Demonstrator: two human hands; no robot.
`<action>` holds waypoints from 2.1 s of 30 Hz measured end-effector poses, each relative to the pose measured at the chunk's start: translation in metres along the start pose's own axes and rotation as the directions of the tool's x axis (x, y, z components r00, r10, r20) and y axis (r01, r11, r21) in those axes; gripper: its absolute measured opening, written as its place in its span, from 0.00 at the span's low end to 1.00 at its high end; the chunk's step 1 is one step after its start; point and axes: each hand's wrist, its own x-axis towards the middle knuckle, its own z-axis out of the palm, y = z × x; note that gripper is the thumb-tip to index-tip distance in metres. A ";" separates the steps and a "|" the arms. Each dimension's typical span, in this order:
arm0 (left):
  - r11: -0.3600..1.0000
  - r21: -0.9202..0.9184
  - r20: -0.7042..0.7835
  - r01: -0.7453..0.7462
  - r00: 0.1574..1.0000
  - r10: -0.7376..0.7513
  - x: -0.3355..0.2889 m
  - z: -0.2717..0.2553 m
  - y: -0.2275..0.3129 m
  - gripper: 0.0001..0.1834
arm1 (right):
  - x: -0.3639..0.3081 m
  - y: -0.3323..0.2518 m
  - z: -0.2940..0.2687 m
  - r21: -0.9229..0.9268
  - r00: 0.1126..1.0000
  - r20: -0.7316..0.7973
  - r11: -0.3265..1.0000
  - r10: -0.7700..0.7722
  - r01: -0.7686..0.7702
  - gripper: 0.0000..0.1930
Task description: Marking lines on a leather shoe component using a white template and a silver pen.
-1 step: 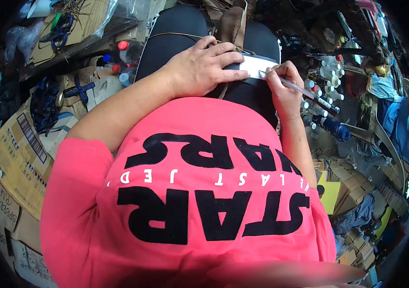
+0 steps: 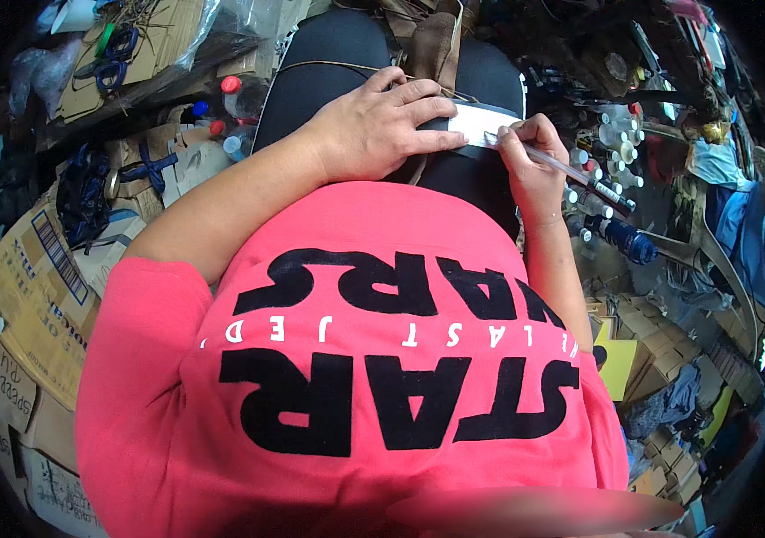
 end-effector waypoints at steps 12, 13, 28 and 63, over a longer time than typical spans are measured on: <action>1.000 0.027 0.011 0.010 1.000 -0.011 0.000 0.000 0.001 0.36 | 0.000 0.004 -0.001 0.027 1.000 -0.010 1.000 -0.015 0.015 0.10; 1.000 0.024 0.010 0.009 1.000 -0.009 0.000 0.001 0.001 0.36 | 0.000 0.004 -0.001 -0.005 0.999 -0.009 0.999 -0.037 0.037 0.10; 0.999 0.047 0.026 0.002 1.000 -0.003 0.001 0.000 0.000 0.38 | 0.001 0.004 -0.003 0.077 0.999 -0.024 0.997 -0.028 0.030 0.10; 0.996 0.087 0.051 0.001 0.999 -0.005 0.000 0.001 0.002 0.34 | -0.001 0.004 -0.005 0.134 0.997 -0.077 0.991 -0.010 0.020 0.10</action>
